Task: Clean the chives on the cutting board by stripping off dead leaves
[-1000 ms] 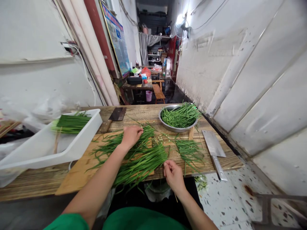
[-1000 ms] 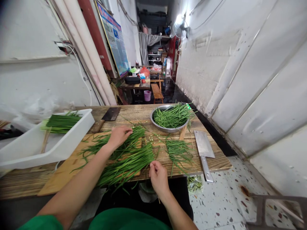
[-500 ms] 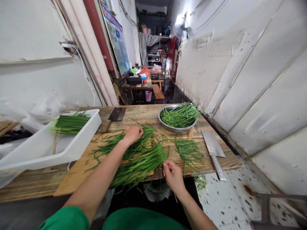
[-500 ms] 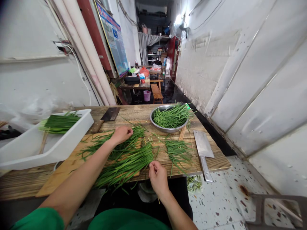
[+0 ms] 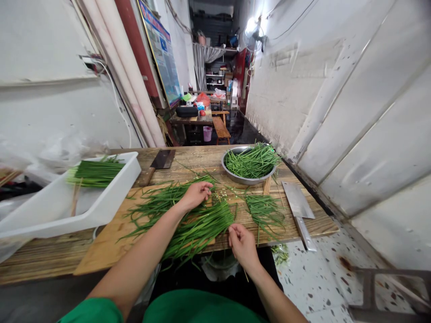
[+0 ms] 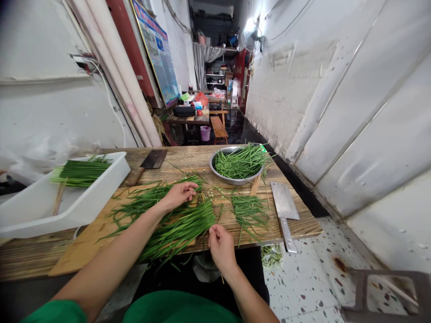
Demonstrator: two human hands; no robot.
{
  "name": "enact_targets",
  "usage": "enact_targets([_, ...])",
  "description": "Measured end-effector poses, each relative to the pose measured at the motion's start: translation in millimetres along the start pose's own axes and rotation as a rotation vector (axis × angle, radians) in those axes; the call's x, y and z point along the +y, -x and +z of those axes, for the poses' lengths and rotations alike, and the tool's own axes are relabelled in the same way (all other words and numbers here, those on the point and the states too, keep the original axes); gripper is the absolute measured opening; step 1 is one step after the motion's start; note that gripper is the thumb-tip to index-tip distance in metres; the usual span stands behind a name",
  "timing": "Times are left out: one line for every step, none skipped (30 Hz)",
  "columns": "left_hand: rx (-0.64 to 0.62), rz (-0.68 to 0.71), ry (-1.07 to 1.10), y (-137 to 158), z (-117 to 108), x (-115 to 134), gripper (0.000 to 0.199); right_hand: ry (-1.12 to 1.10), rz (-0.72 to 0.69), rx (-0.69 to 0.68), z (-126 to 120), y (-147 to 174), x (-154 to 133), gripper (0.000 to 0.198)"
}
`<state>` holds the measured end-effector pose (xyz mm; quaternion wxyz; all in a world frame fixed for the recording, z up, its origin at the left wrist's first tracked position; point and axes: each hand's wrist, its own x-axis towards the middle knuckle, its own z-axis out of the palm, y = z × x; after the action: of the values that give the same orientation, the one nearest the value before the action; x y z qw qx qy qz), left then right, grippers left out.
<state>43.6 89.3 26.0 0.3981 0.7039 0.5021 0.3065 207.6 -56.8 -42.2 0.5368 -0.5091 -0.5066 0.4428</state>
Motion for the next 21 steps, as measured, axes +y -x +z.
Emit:
enact_targets([0.007, 0.011, -0.015, 0, 1, 0, 0.036, 0.0, 0.002, -0.002, 0, 0, 0, 0.031])
enact_targets([0.008, 0.018, -0.036, 1, 3, 0, 0.038, 0.001, 0.001, -0.004, 0, 0, 0, 0.031])
enact_targets([0.01, 0.02, -0.062, 1, 4, 0, 0.038, 0.002, -0.001, -0.004, 0, 0, -1, 0.03])
enact_targets([0.014, 0.016, -0.095, 2, 5, 1, 0.038, 0.004, -0.002, -0.005, 0, 0, -1, 0.029])
enact_targets([0.02, 0.009, -0.133, 2, 6, 2, 0.038, 0.006, -0.005, -0.006, 0, 0, -2, 0.029])
enact_targets([0.028, 0.005, -0.17, 3, 7, 4, 0.037, 0.006, -0.008, -0.005, -1, 0, -2, 0.029])
enact_targets([0.035, 0.009, -0.205, 3, 8, 5, 0.035, 0.006, -0.011, -0.004, -1, 0, -2, 0.029])
enact_targets([0.039, 0.023, -0.232, 4, 9, 6, 0.034, 0.006, -0.01, -0.003, -1, 0, -2, 0.029])
enact_targets([0.038, 0.04, -0.249, 4, 9, 8, 0.032, 0.006, -0.007, -0.002, -1, 0, -2, 0.03])
enact_targets([0.032, 0.058, -0.256, 4, 9, 8, 0.032, 0.006, -0.004, -0.003, -1, 0, -2, 0.03])
enact_targets([0.026, 0.073, -0.257, 4, 9, 9, 0.032, 0.006, 0.0, -0.002, -1, 0, -1, 0.03])
enact_targets([0.021, 0.084, -0.257, 4, 9, 9, 0.031, 0.004, 0.003, -0.003, -1, 0, -1, 0.03])
enact_targets([0.018, 0.091, -0.255, 4, 9, 8, 0.031, 0.003, 0.002, -0.003, -1, 0, -1, 0.03])
enact_targets([0.019, 0.099, -0.252, 3, 9, 8, 0.031, 0.003, -0.004, -0.003, -1, 0, -1, 0.029])
enact_targets([0.021, 0.108, -0.252, 3, 9, 7, 0.032, 0.004, -0.011, -0.002, -1, 0, -1, 0.029])
enact_targets([0.024, 0.119, -0.252, 3, 9, 6, 0.032, 0.009, -0.021, -0.002, -1, 0, -1, 0.028])
enact_targets([0.032, 0.129, -0.255, 4, 9, 6, 0.032, 0.018, -0.031, -0.001, -1, 0, -1, 0.027])
enact_targets([0.043, 0.134, -0.259, 4, 10, 6, 0.032, 0.027, -0.039, -0.001, -1, 0, -1, 0.026])
enact_targets([0.051, 0.133, -0.263, 5, 10, 6, 0.03, 0.033, -0.042, 0.0, -1, 0, -1, 0.025])
enact_targets([0.057, 0.12, -0.26, 5, 11, 7, 0.03, 0.034, -0.04, -0.002, -2, 1, 0, 0.025])
enact_targets([0.058, 0.098, -0.245, 6, 13, 7, 0.029, 0.032, -0.035, -0.004, -2, 1, 0, 0.024])
